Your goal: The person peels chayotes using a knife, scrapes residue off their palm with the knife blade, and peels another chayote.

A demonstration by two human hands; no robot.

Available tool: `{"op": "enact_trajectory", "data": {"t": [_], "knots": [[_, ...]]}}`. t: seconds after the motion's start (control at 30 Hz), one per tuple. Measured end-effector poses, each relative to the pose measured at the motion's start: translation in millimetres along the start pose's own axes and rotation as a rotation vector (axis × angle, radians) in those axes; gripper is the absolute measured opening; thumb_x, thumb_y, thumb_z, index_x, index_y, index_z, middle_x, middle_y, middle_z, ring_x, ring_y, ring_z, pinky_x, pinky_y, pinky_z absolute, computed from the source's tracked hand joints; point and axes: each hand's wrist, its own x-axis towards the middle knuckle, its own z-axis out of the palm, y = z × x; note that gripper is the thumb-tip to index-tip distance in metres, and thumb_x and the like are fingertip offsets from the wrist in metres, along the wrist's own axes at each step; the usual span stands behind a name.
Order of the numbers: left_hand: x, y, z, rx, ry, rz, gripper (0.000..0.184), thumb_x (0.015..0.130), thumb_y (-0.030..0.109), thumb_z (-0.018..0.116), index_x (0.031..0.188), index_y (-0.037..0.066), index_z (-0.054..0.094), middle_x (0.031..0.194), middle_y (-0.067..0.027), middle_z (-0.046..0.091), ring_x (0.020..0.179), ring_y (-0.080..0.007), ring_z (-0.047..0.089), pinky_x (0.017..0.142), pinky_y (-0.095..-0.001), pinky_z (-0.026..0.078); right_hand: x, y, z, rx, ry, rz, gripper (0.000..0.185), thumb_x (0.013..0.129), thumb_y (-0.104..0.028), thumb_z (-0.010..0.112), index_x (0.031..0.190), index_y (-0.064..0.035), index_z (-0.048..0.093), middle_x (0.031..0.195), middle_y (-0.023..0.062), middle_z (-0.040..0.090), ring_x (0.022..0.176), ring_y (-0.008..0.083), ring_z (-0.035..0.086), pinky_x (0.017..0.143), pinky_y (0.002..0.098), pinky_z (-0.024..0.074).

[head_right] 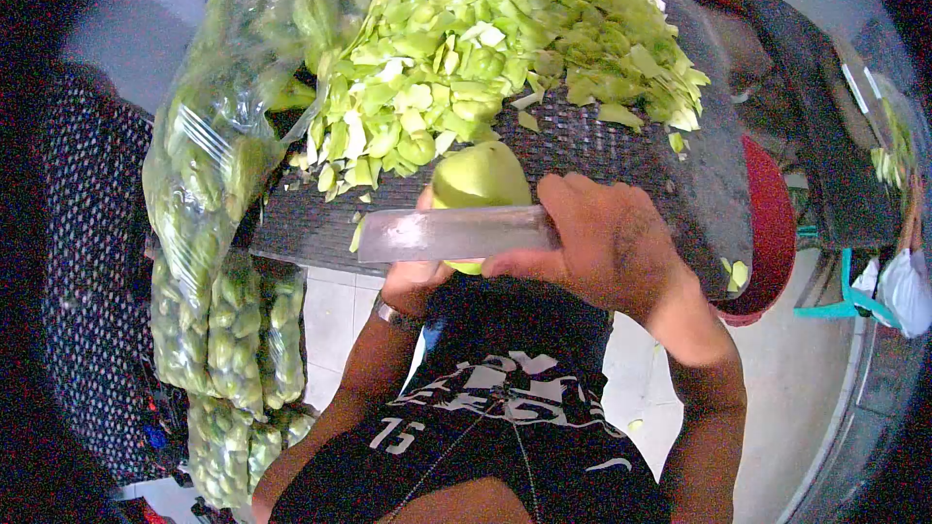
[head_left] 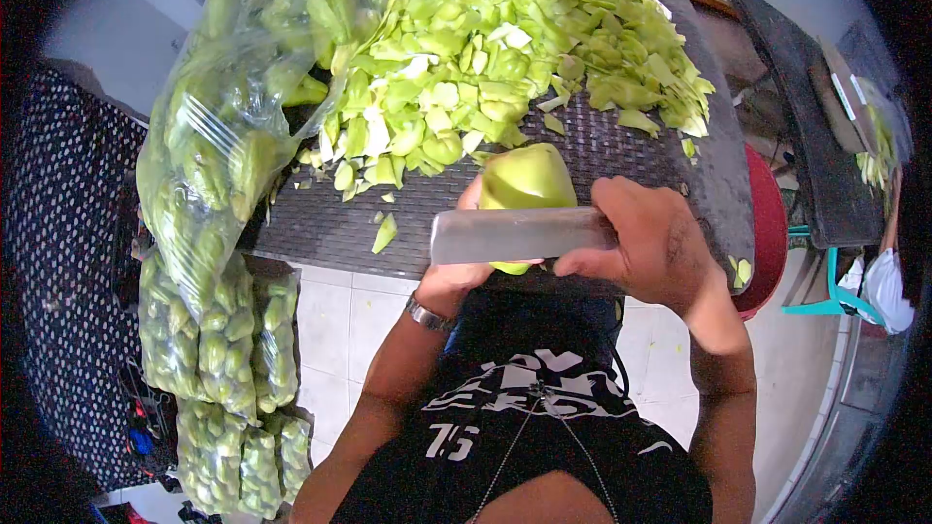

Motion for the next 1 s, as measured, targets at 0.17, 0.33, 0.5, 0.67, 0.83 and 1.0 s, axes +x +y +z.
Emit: {"op": "enact_trajectory", "data": {"t": [0.17, 0.33, 0.5, 0.67, 0.83, 1.0], "knots": [[11, 5, 14, -0.126, -0.073, 0.063, 0.082, 0.078, 0.021, 0.087, 0.146, 0.005, 0.044, 0.140, -0.0097, 0.057, 0.126, -0.0192, 0.057, 0.108, -0.0386, 0.048, 2, -9, -3, -0.092, -0.052, 0.055, 0.071, 0.074, -0.070, 0.073, 0.084, -0.0035, 0.051, 0.075, 0.0174, 0.056, 0.072, 0.0429, 0.061, 0.061, 0.0498, 0.0468], [11, -2, 2, -0.139, -0.033, -0.012, 0.057, 0.094, 0.020, 0.071, 0.143, 0.003, 0.047, 0.138, -0.0105, 0.058, 0.124, -0.0179, 0.058, 0.106, -0.0378, 0.049, -4, -6, 0, -0.105, -0.062, 0.064, 0.072, 0.071, -0.071, 0.075, 0.084, -0.0038, 0.051, 0.075, 0.0170, 0.056, 0.071, 0.0424, 0.061, 0.061, 0.0499, 0.0470], [9, 4, 1, 0.277, -0.013, 0.036, 0.058, 0.091, 0.022, 0.073, 0.140, 0.001, 0.050, 0.132, -0.0105, 0.062, 0.120, -0.0170, 0.060, 0.104, -0.0340, 0.048, -10, -13, -6, -0.117, -0.035, 0.007, 0.073, 0.070, -0.071, 0.075, 0.083, -0.0043, 0.050, 0.074, 0.0164, 0.055, 0.070, 0.0419, 0.060, 0.059, 0.0496, 0.0457], [9, 12, 6, 0.033, 0.001, -0.031, 0.060, 0.089, 0.023, 0.075, 0.139, 0.002, 0.051, 0.130, -0.0094, 0.062, 0.119, -0.0154, 0.060, 0.103, -0.0324, 0.048, -5, 8, 5, -0.094, -0.081, -0.005, 0.076, 0.071, -0.078, 0.069, 0.082, -0.0049, 0.055, 0.075, 0.0161, 0.059, 0.068, 0.0404, 0.064, 0.060, 0.0501, 0.0511], [6, 14, 10, -0.086, 0.140, -0.167, 0.075, 0.079, 0.028, 0.085, 0.140, 0.001, 0.050, 0.132, -0.0099, 0.061, 0.119, -0.0155, 0.059, 0.104, -0.0334, 0.047, -1, 7, 2, -0.068, -0.132, 0.010, 0.076, 0.076, -0.079, 0.066, 0.082, -0.0036, 0.059, 0.078, 0.0182, 0.063, 0.071, 0.0415, 0.067, 0.064, 0.0511, 0.0535], [-11, 22, 7, 0.338, -0.112, 0.091, 0.105, 0.057, 0.022, 0.100, 0.143, 0.000, 0.045, 0.133, -0.0108, 0.060, 0.123, -0.0192, 0.058, 0.106, -0.0358, 0.046, -1, 59, 3, -0.059, 0.012, 0.293, 0.067, 0.092, -0.065, 0.060, 0.080, 0.0012, 0.053, 0.072, 0.0267, 0.054, 0.073, 0.0495, 0.056, 0.062, 0.0495, 0.0420]]}}
